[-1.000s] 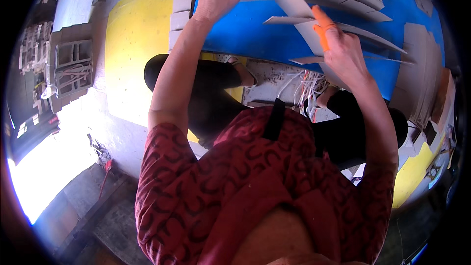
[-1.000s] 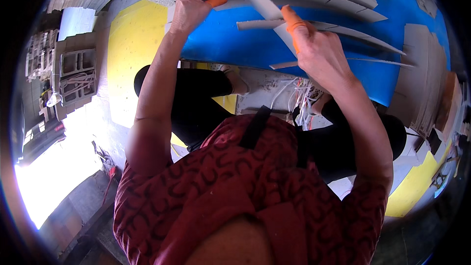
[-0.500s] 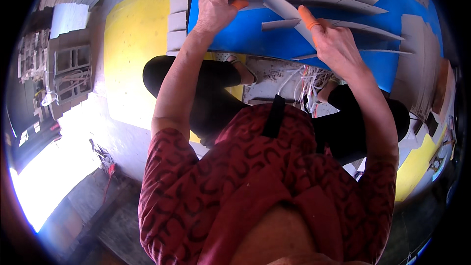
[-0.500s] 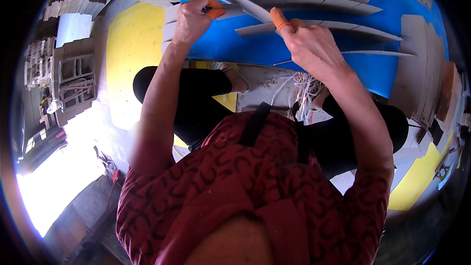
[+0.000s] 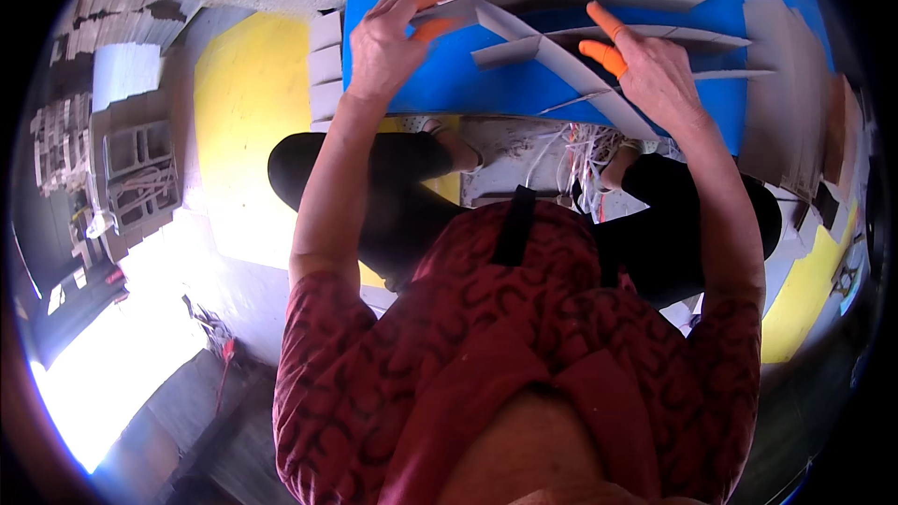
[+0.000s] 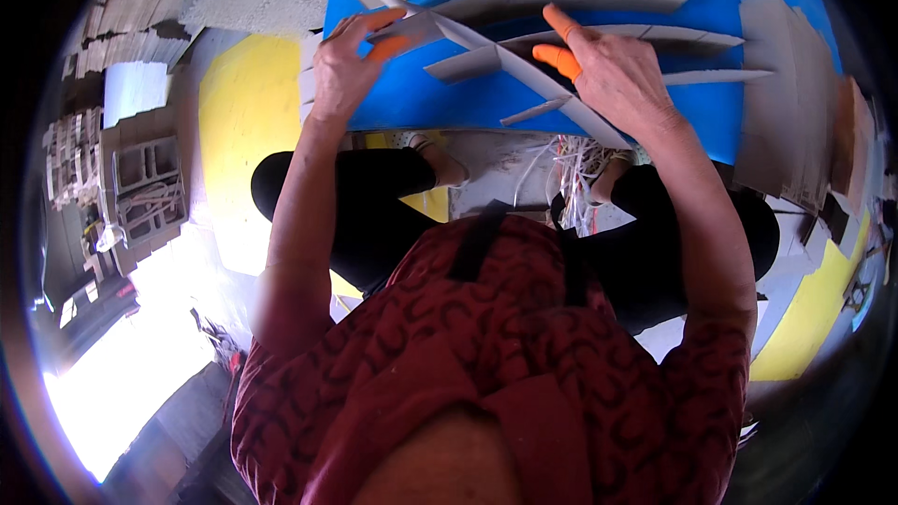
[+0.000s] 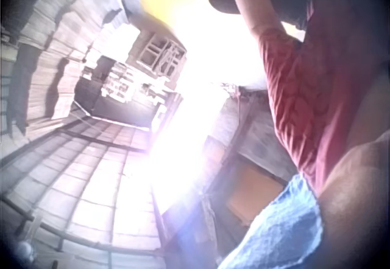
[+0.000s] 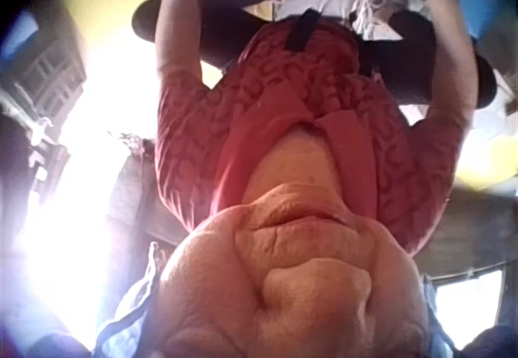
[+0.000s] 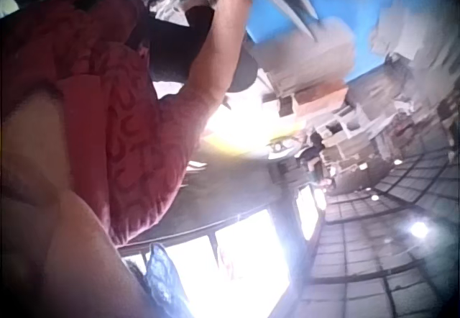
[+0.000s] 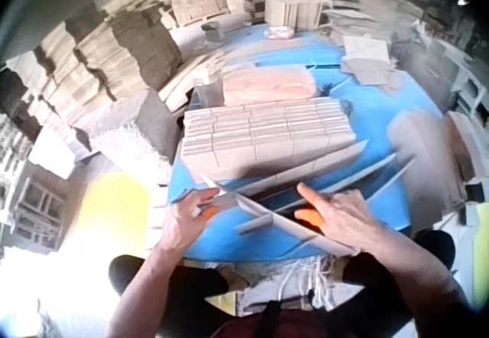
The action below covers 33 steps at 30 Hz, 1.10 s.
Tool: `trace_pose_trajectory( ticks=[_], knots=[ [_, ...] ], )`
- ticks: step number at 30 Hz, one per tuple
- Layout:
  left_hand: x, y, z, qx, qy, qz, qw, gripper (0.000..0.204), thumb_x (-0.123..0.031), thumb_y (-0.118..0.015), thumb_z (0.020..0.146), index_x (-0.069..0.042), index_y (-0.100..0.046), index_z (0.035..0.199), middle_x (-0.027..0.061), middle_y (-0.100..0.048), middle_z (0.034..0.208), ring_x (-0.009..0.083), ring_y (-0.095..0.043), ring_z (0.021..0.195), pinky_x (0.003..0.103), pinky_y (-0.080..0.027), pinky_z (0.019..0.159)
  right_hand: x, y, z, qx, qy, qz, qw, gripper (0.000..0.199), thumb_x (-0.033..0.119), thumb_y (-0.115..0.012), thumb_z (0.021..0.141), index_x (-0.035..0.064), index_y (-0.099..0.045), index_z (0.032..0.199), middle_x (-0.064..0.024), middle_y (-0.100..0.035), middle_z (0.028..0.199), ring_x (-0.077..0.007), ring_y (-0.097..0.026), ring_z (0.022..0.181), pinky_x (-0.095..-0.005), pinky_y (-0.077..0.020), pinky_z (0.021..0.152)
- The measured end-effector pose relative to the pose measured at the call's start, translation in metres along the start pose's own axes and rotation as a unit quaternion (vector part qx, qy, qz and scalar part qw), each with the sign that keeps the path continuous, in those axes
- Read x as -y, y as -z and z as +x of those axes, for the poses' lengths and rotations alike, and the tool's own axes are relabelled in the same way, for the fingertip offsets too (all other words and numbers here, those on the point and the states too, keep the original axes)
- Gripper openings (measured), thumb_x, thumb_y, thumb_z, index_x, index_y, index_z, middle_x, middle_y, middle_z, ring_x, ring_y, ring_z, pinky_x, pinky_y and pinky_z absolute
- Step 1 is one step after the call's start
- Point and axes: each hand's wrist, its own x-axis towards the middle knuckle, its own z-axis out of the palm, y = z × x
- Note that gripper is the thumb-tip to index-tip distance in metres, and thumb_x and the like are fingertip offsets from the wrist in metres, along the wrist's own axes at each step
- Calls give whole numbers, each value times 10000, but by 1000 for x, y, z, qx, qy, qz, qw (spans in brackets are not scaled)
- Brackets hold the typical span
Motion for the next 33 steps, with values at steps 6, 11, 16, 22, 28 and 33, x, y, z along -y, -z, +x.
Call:
trace_pose_trajectory(
  ticks=[6,11,16,22,28,33],
  knots=[
    [50,49,-14,3,131,68,989,174,-77,-735,810,-146,-759,968,67,-728,968,248,-690,876,325,-534,782,-20,24,-38,-63,74,217,971,355,64,-709,866,106,-644,1213,-107,-709,1112,-254,-691,975,-377,-530,884],
    [37,70,-16,-48,67,235,968,382,-87,-805,749,-195,-738,1109,27,-724,1077,218,-657,1013,356,-519,884,-181,50,-59,-81,-287,-205,932,598,318,-633,930,265,-399,1478,-159,-675,1081,-295,-682,947,-440,-538,812],
    [-73,4,2,32,-59,45,997,441,-205,-881,638,-169,-748,1057,48,-674,1171,235,-626,1057,381,-488,907,-261,35,-98,-91,-405,-335,846,541,250,-620,902,123,-460,1403,-158,-584,1270,-331,-526,1230,-447,-470,971],
    [-113,-61,13,106,-99,95,985,302,-277,-838,718,-184,-777,998,54,-590,1309,250,-545,1207,440,-405,1039,-272,55,-117,-205,-425,-190,861,373,189,-600,880,93,-623,1239,-172,-638,1208,-387,-612,1092,-488,-491,911],
    [-111,-67,10,164,-85,64,981,164,-238,-816,761,-143,-788,892,17,-589,1277,237,-536,1207,451,-362,1095,-166,97,-109,-363,-317,-16,876,392,44,-547,879,74,-609,1264,-192,-697,1038,-308,-700,877,-401,-553,780],
    [-115,-65,8,173,-88,76,978,160,-251,-818,761,-152,-792,883,31,-594,1268,236,-538,1203,457,-358,1099,-91,63,-70,-405,-115,201,885,350,-28,-667,886,-24,-574,1224,-141,-696,1010,-175,-662,895,-296,-531,779]
  ],
)
